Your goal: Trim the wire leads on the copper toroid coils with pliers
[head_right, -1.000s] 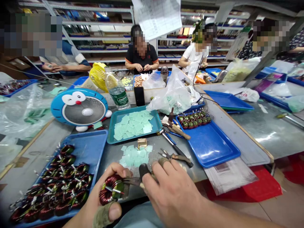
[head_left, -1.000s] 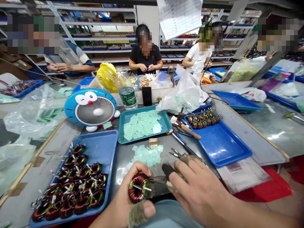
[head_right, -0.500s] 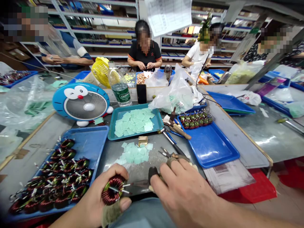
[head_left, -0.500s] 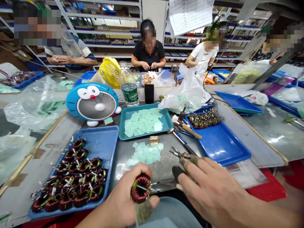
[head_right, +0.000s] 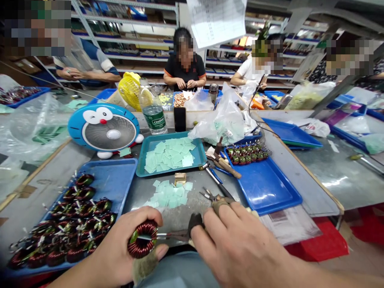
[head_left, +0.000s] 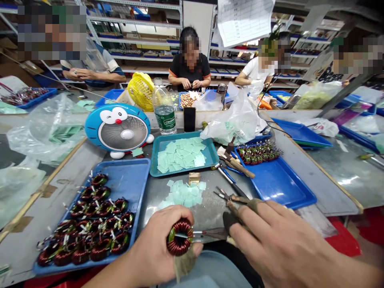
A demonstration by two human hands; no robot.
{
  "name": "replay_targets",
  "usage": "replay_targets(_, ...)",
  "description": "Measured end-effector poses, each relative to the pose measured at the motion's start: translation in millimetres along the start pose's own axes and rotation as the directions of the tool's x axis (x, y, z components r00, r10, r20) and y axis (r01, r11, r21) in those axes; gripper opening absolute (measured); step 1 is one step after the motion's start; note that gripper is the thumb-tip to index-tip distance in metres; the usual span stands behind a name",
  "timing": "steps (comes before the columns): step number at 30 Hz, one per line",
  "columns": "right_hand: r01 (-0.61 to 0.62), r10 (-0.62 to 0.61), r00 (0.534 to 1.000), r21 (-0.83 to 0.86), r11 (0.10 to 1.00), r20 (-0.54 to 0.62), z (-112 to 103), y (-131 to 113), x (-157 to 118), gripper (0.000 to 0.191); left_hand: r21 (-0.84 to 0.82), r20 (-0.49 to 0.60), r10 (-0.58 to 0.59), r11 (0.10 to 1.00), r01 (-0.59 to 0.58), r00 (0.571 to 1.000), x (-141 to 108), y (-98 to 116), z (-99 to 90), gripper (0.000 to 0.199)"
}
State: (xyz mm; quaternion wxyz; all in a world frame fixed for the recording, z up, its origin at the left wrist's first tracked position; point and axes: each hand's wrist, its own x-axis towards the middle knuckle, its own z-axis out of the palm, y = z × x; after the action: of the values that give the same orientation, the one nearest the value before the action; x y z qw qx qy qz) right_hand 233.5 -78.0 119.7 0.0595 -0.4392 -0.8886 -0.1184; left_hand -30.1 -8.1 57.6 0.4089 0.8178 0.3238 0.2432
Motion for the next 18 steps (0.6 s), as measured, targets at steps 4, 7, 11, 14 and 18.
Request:
replay_targets(4, -0.094, 0.103, 0.989, 0.086, 0.992, -0.102, 18, -5, 0, 0.005, -0.287, 0.031, -0.073, 0.955, 0.079, 0.997, -6, -10, 2.0, 0.038)
replay_targets(7, -0.132, 0.158, 0.966, 0.134, 0.982, -0.207, 38, -11, 2, 0.005, -0.481, 0.036, -0.125, 0.868, 0.127, 0.991, -10, -16, 9.4, 0.052)
replay_targets(11, -0.115, 0.134, 0.978, 0.125, 0.986, -0.159, 44, -14, 6, 0.006, -0.628, 0.054, -0.133, 0.766, 0.137, 0.99, -14, -18, 18.9, 0.054)
replay_targets(14, -0.1, 0.114, 0.982, 0.099, 0.99, -0.153, 41, -14, 7, 0.007, -0.652, 0.046, -0.143, 0.746, 0.138, 0.989, -16, -17, 22.4, 0.057)
replay_targets(18, -0.099, 0.108, 0.985, 0.072, 0.992, -0.133, 41, -15, 10, 0.009, -0.623, 0.043, -0.141, 0.77, 0.137, 0.989, -15, -11, 26.6, 0.058)
